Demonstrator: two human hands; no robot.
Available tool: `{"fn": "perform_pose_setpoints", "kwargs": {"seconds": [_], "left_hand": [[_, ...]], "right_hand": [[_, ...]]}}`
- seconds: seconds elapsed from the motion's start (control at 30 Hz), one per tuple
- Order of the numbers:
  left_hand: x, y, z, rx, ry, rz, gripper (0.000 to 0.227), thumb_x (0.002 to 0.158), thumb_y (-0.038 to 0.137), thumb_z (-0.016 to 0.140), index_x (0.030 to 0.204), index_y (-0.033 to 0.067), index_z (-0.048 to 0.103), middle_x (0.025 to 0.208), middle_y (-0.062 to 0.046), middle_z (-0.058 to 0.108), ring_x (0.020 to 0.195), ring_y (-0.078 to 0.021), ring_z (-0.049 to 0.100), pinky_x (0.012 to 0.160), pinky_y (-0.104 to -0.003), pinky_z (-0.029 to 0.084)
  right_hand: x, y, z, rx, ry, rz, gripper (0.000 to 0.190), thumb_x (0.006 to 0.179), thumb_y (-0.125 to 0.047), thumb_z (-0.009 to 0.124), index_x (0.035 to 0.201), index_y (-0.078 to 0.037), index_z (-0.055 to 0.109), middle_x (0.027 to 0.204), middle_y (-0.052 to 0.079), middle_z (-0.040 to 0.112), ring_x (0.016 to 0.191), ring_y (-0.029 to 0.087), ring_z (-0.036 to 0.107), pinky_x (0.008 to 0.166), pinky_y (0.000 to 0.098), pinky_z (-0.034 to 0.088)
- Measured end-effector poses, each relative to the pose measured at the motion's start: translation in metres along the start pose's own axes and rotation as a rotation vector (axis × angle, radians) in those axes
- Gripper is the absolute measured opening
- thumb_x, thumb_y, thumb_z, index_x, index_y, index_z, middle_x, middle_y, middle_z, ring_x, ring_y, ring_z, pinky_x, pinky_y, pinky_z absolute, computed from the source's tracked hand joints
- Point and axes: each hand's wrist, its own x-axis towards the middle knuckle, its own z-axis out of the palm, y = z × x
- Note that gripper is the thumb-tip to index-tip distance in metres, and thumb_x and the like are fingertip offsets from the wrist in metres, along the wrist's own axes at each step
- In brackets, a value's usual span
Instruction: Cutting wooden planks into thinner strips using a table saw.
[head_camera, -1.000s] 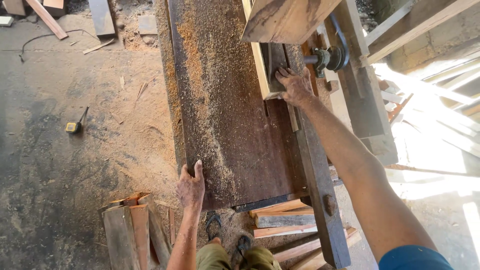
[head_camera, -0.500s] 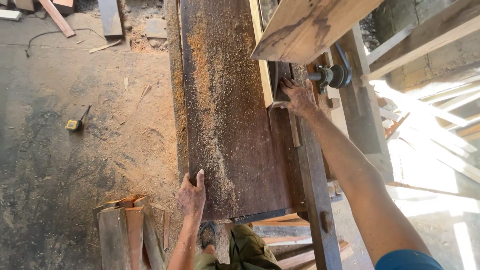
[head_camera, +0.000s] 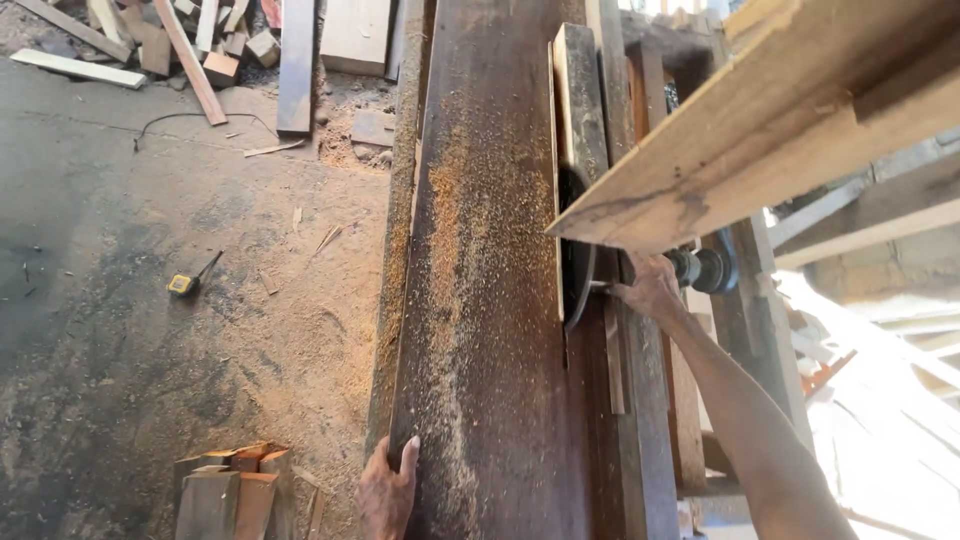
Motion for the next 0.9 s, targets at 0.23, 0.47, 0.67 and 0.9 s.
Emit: {"fn": "perform_pose_setpoints", "kwargs": {"seconds": [0.23, 0.47, 0.67, 0.9], "left_hand": [[0.01, -0.008, 0.016, 0.031, 0.023, -0.039, 0.067, 0.088, 0.07, 0.05, 0.136, 0.0247, 0.062, 0.111, -0.008, 0.073, 0.101, -0.0245, 0.073, 0.092, -0.047, 0.058], [0.003, -0.002, 0.003, 0.04, -0.109, -0.066, 0.068, 0.095, 0.068, 0.041, 0.14, 0.022, 0.061, 0.107, -0.01, 0.074, 0.097, -0.0224, 0.078, 0.088, -0.043, 0.064], [0.016, -0.025, 0.023, 0.046, -0.028, 0.082, 0.077, 0.093, 0.07, 0.046, 0.141, 0.0113, 0.056, 0.112, -0.015, 0.069, 0.099, -0.025, 0.073, 0.089, -0.042, 0.062], [0.065, -0.1, 0.005, -0.022, -0.327, 0.39, 0.074, 0.1, 0.059, 0.054, 0.148, 0.0038, 0.047, 0.122, -0.023, 0.065, 0.111, -0.0333, 0.067, 0.095, -0.045, 0.056]], "right_hand": [[0.073, 0.162, 0.105, 0.248, 0.582, 0.083, 0.041, 0.111, -0.034, 0.058, 0.127, 0.003, 0.056, 0.109, 0.017, 0.063, 0.1, 0.032, 0.062, 0.087, 0.0483, 0.054], [-0.12, 0.065, 0.029, 0.158, 0.322, 0.653, 0.024, 0.103, -0.029, 0.067, 0.116, -0.01, 0.072, 0.098, 0.011, 0.076, 0.088, 0.026, 0.072, 0.086, 0.0416, 0.054], [-0.265, -0.065, 0.078, 0.144, 0.366, 0.721, 0.016, 0.105, -0.024, 0.065, 0.112, -0.016, 0.077, 0.101, 0.008, 0.078, 0.075, 0.023, 0.071, 0.068, 0.0385, 0.058], [-0.226, -0.323, 0.108, 0.399, 0.34, 0.193, 0.02, 0.083, -0.011, 0.08, 0.104, -0.01, 0.077, 0.097, 0.009, 0.079, 0.088, 0.019, 0.076, 0.072, 0.0318, 0.066]]}}
